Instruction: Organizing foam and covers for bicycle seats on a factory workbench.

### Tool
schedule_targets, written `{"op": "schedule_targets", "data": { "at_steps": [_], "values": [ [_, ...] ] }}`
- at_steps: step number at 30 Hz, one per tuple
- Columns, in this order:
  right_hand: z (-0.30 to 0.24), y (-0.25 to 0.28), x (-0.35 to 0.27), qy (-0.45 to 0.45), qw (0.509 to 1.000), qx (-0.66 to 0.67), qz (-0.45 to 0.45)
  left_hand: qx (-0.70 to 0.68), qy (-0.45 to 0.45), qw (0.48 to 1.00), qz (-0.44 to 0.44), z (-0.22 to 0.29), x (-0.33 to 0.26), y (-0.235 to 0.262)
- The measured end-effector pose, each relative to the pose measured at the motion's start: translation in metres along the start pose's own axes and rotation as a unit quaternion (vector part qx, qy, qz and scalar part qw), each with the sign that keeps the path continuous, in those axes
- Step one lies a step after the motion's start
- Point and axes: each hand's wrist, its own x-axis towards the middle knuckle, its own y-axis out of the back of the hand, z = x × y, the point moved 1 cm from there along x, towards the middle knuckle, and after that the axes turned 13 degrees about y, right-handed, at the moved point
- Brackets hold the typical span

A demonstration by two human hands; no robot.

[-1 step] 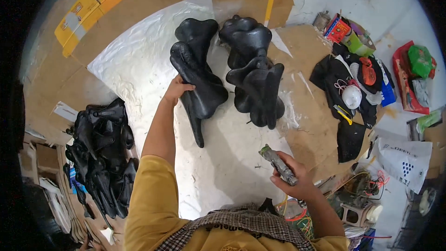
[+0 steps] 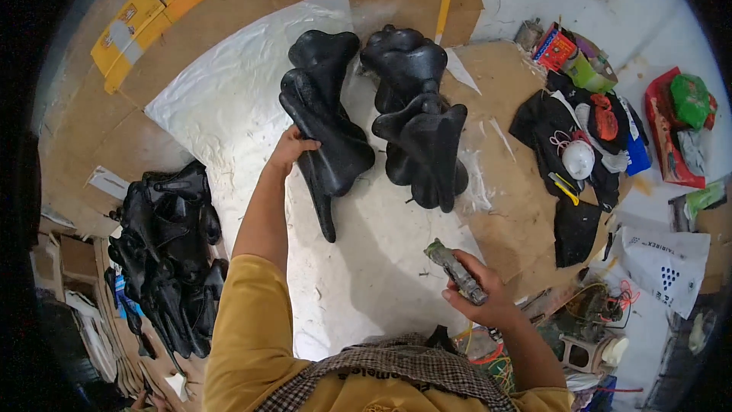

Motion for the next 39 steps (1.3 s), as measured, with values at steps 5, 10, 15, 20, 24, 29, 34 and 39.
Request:
{"op": "schedule_targets", "data": {
  "at_steps": [5,10,15,20,24,29,34,39],
  "values": [
    [-0.002,-0.012,0.003,0.037,0.998,-0.010,-0.050,0.072,-0.007,0.997,-0.039,0.007,-0.008,0.020],
    [-0.005,-0.022,0.002,0.070,0.995,-0.017,-0.074,0.151,-0.046,0.985,-0.072,0.013,-0.047,0.010],
    [-0.013,-0.027,0.002,0.081,0.994,-0.007,-0.074,0.116,-0.124,0.984,0.049,0.037,-0.143,0.021],
    [-0.031,-0.021,-0.003,0.058,0.997,0.006,-0.048,-0.058,-0.237,0.792,0.560,0.044,-0.276,0.178],
    [-0.040,-0.005,0.000,0.140,0.989,-0.050,-0.001,-0.393,-0.203,0.612,0.656,-0.007,-0.324,0.228],
    [-0.099,-0.003,0.008,0.178,0.977,0.012,0.115,-0.383,-0.108,0.755,0.521,-0.090,-0.234,0.216],
    [-0.080,0.004,0.005,0.101,0.992,0.034,0.063,-0.271,-0.024,0.918,0.287,-0.037,-0.062,0.116],
    [-0.041,-0.004,0.009,0.068,0.996,0.054,-0.011,-0.120,-0.055,0.959,0.252,0.035,0.053,0.055]
  ]
}}
